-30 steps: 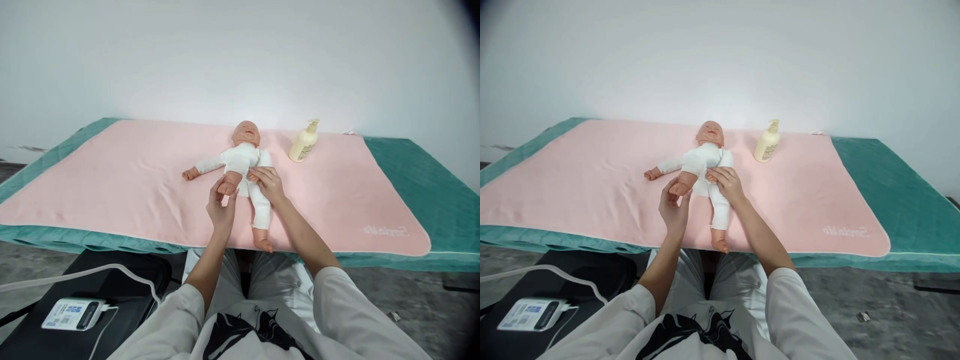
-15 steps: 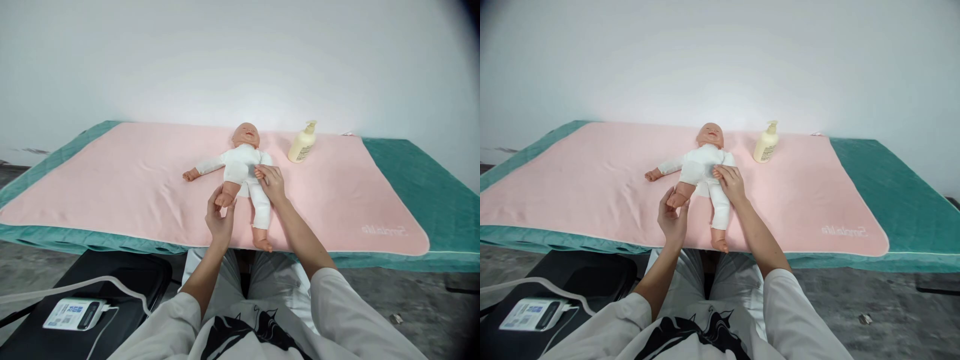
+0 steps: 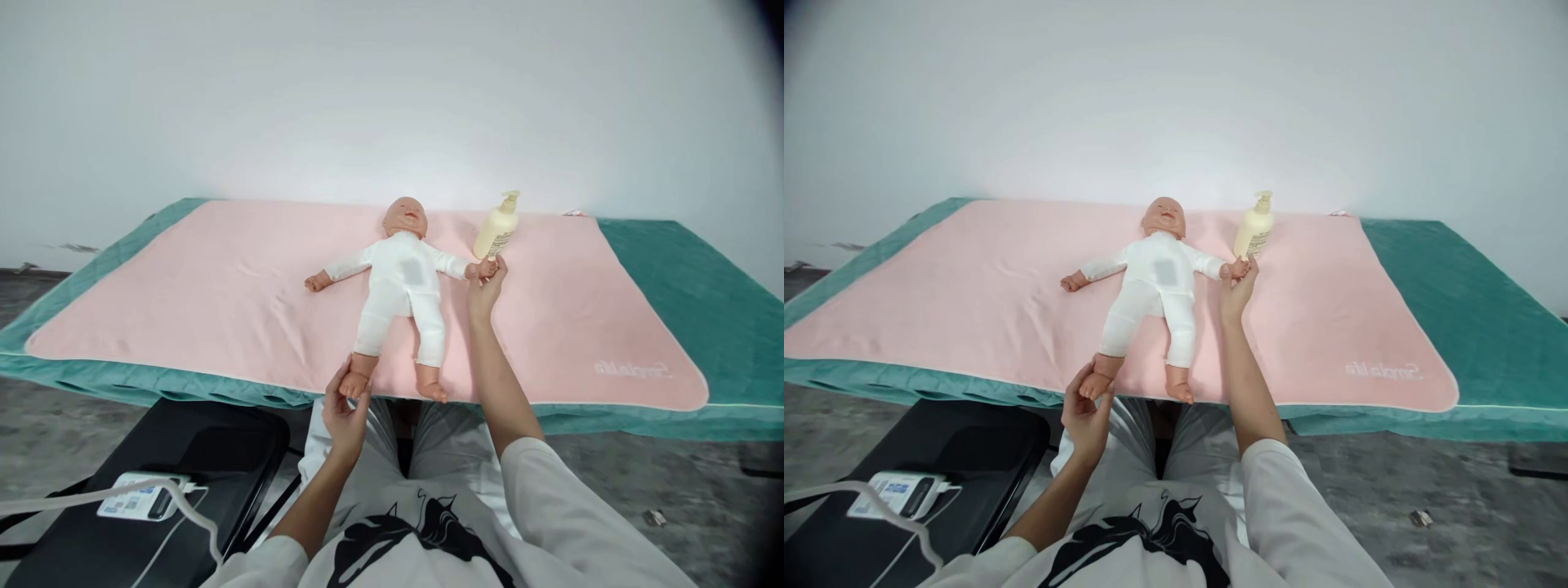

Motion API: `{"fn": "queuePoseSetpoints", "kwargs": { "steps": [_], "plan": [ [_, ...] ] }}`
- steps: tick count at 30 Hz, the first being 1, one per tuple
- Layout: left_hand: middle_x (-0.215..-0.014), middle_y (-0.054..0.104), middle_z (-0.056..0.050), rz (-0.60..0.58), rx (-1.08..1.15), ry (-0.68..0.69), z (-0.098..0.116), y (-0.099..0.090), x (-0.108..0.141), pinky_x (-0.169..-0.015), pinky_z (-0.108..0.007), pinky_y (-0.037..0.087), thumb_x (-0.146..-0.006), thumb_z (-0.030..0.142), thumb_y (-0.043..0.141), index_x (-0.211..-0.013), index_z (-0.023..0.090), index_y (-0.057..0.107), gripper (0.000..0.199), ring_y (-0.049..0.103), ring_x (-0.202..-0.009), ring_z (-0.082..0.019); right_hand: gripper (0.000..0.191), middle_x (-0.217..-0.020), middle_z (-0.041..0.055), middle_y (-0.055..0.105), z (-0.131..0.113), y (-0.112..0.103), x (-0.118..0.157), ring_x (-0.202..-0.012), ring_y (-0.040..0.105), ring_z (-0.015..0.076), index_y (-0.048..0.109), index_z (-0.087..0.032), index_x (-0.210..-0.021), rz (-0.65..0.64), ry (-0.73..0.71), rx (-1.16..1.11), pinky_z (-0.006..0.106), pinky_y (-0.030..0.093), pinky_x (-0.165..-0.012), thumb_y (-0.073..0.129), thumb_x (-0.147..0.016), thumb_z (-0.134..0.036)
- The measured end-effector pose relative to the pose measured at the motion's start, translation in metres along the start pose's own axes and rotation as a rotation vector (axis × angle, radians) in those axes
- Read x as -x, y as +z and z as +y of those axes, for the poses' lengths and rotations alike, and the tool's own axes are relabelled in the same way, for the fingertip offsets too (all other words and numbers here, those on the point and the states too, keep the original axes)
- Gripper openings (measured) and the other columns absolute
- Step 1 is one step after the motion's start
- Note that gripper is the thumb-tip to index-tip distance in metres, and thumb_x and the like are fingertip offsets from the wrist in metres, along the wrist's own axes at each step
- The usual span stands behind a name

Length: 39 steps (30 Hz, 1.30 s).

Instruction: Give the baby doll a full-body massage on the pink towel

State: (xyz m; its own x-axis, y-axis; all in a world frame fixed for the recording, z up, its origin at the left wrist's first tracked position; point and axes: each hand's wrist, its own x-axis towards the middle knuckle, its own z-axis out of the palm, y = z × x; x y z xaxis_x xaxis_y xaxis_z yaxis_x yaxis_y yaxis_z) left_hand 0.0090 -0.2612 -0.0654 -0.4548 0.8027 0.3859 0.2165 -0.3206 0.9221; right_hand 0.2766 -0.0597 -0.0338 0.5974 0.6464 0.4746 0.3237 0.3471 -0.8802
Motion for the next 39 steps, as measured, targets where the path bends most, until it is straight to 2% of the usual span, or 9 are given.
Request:
{"fn": "queuePoseSetpoints", "kwargs": {
  "steps": [3,6,11,16,21,24,29,35,39],
  "plan": [
    [-0.125,0.065,-0.011,-0.004,-0.071,-0.051,-0.010,-0.009,0.011,-0.102,-0.038,0.052,-0.077,0.032,0.074,-0.124,0.020,0.061,0.050,0.063,-0.117,-0.024,0.060,-0.136,0.0170,0.049,0.013,-0.006,-0.007,-0.126,0.053,0.0226,0.038,-0.016,-0.134,0.097,0.167,-0.009,0.042,0.046,-0.105,0.061,-0.081,-0.035],
    [-0.124,0.066,-0.010,-0.026,-0.147,-0.075,-0.017,-0.017,0.017,-0.101,-0.039,0.052,-0.076,0.035,0.075,-0.124,0.022,0.061,0.051,0.063,-0.116,-0.025,0.045,-0.126,0.0155,0.055,0.025,-0.013,-0.013,-0.118,0.058,0.0204,0.044,-0.016,-0.123,0.139,0.283,-0.027,0.041,0.046,-0.104,0.055,-0.084,-0.035],
    [-0.123,0.067,-0.009,-0.069,-0.264,-0.030,-0.025,-0.025,0.017,-0.105,-0.043,0.049,-0.074,0.034,0.076,-0.122,0.024,0.063,0.051,0.059,-0.123,-0.028,0.027,-0.106,0.0102,0.063,0.026,-0.023,-0.016,-0.101,0.062,0.0207,0.053,-0.018,-0.104,0.106,0.299,0.112,0.042,0.048,-0.099,0.051,-0.086,-0.038],
    [-0.123,0.067,-0.010,-0.081,-0.304,0.005,-0.027,-0.026,0.016,-0.106,-0.046,0.047,-0.076,0.033,0.075,-0.124,0.023,0.062,0.051,0.057,-0.125,-0.029,0.027,-0.106,0.0116,0.064,0.017,-0.027,-0.014,-0.103,0.063,0.0219,0.054,-0.016,-0.106,0.075,0.333,0.177,0.044,0.046,-0.101,0.051,-0.086,-0.033],
    [-0.126,0.066,-0.010,-0.068,-0.274,0.024,-0.026,-0.024,0.017,-0.108,-0.044,0.046,-0.077,0.031,0.074,-0.127,0.023,0.060,0.052,0.058,-0.124,-0.027,0.047,-0.116,0.0144,0.063,0.017,-0.023,-0.016,-0.106,0.065,0.0213,0.051,-0.011,-0.117,0.141,0.381,0.005,0.041,0.049,-0.102,0.067,-0.076,-0.028],
    [-0.127,0.065,-0.010,-0.041,-0.236,0.029,-0.024,-0.022,0.016,-0.108,-0.043,0.046,-0.077,0.029,0.074,-0.128,0.023,0.059,0.053,0.060,-0.122,-0.026,0.037,-0.108,0.0137,0.068,0.014,-0.018,-0.016,-0.102,0.067,0.0227,0.060,-0.009,-0.102,0.125,0.382,-0.103,0.044,0.050,-0.102,0.071,-0.073,-0.027],
    [-0.131,0.063,-0.010,-0.032,-0.154,0.059,-0.016,-0.015,0.009,-0.109,-0.044,0.046,-0.079,0.024,0.072,-0.132,0.022,0.056,0.055,0.059,-0.125,-0.025,0.046,-0.121,0.0140,0.066,0.002,-0.009,-0.007,-0.114,0.064,0.0230,0.061,-0.011,-0.114,0.070,0.186,-0.194,0.044,0.051,-0.103,0.071,-0.076,-0.036],
    [-0.128,0.066,-0.011,-0.055,-0.143,0.253,-0.007,0.007,-0.010,-0.110,-0.049,0.046,-0.079,0.021,0.074,-0.129,0.021,0.058,0.052,0.060,-0.124,-0.026,0.043,-0.118,0.0098,0.069,-0.004,0.003,0.008,-0.112,0.066,0.0209,0.064,-0.018,-0.116,-0.252,-0.121,-0.229,0.038,0.054,-0.100,0.072,-0.079,-0.038],
    [-0.127,0.066,-0.011,-0.058,-0.132,0.277,0.002,0.024,-0.029,-0.110,-0.048,0.046,-0.080,0.024,0.074,-0.129,0.021,0.058,0.051,0.060,-0.124,-0.025,0.040,-0.119,0.0087,0.069,-0.006,0.005,0.017,-0.113,0.066,0.0220,0.065,-0.022,-0.120,-0.309,-0.309,-0.124,0.041,0.054,-0.102,0.069,-0.083,-0.036]
  ]
}}
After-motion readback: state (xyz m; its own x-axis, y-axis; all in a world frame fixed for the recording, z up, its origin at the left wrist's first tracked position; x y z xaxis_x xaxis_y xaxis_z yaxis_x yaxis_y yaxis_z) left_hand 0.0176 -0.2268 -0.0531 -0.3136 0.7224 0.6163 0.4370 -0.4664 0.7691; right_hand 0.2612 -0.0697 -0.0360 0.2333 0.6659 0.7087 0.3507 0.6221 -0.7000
